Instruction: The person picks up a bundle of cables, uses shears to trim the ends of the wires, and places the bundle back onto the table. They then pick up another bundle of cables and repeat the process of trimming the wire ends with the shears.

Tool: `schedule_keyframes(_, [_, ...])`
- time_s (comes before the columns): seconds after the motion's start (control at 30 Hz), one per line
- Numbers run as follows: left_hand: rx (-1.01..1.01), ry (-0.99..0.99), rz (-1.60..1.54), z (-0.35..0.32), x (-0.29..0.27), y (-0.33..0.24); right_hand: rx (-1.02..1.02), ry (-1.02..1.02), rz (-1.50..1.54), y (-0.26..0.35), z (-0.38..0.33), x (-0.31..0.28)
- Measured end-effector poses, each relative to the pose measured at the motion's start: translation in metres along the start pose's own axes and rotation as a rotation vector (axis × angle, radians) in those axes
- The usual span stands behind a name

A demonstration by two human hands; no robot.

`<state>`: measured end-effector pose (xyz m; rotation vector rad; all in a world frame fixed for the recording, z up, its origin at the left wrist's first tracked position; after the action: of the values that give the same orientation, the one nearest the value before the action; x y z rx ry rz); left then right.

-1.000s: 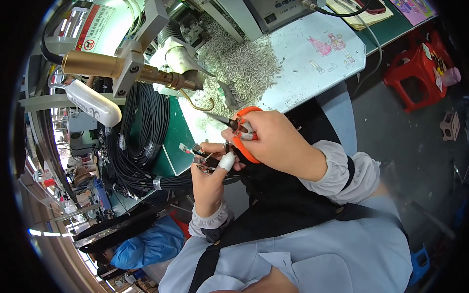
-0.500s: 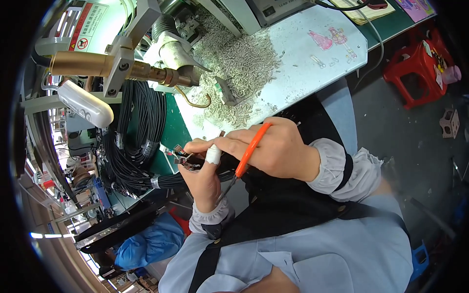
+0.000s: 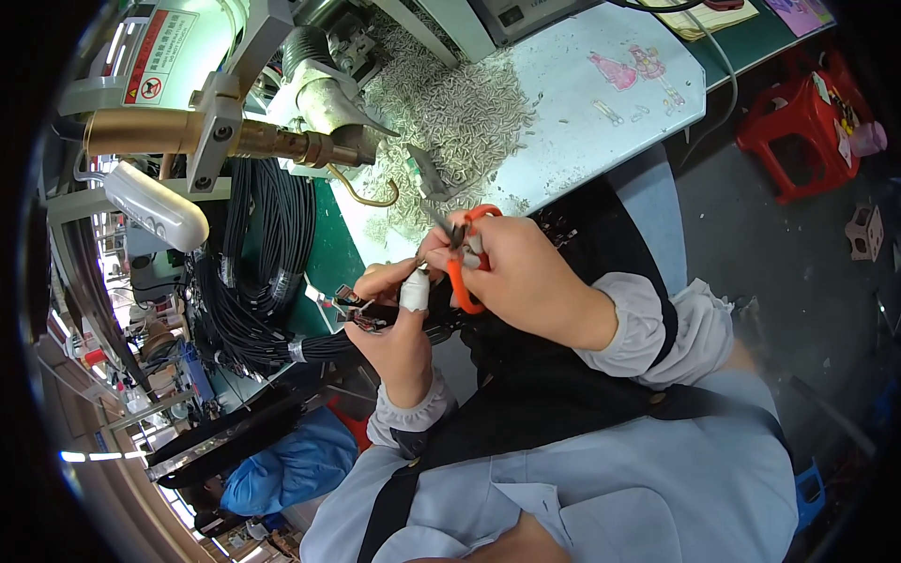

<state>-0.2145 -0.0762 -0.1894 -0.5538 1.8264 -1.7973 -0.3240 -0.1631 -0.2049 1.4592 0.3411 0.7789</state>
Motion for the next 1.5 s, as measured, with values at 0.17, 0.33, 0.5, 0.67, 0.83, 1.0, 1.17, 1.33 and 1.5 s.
schedule_keyframes(0.17, [0.177,-0.043,0.308,-0.004,0.003,-0.001,-0.571,-0.018,-0.736,0.013,-0.006,0.006])
schedule_keyframes(0.33, [-0.111,-0.056,0.011,-0.003,0.008,-0.008,-0.219,0.021,-0.353,0.011,-0.002,0.001])
schedule_keyframes(0.5, [-0.320,0.010,-0.249,0.000,0.002,0.000,-0.228,0.012,-0.189,0.004,0.000,-0.003])
schedule_keyframes(0.67, [-0.299,0.001,-0.238,0.000,0.001,-0.008,-0.168,0.181,-0.507,0.020,-0.006,-0.012])
schedule_keyframes(0.83, [-0.210,-0.003,-0.195,0.000,0.003,-0.015,-0.081,0.234,-0.729,0.014,-0.009,-0.003])
schedule_keyframes(1.0, [-0.331,0.052,-0.117,0.012,-0.001,-0.012,-0.130,0.211,-0.725,-0.004,-0.012,-0.004])
schedule_keyframes(1.17, [-0.606,0.237,-0.454,0.054,-0.004,0.009,0.091,0.126,-0.191,-0.001,-0.006,-0.014])
schedule_keyframes(1.33, [-0.652,0.248,-0.434,0.075,0.008,0.007,-0.013,-0.093,-0.243,0.002,0.032,-0.025])
schedule_keyframes(1.5, [-0.657,0.227,-0.378,0.082,0.004,0.008,-0.046,-0.031,-0.336,-0.007,0.063,-0.023])
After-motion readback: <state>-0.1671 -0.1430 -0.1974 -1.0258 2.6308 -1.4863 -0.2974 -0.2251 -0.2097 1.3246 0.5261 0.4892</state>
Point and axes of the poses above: each hand's wrist, its own z-axis towards the middle knuckle, its own x-axis out of the palm, y = z × x, the point moved 3 cm from there along z, towards the middle knuckle, and after that the axes turned 10 degrees about -x, right-handed, at the moved point
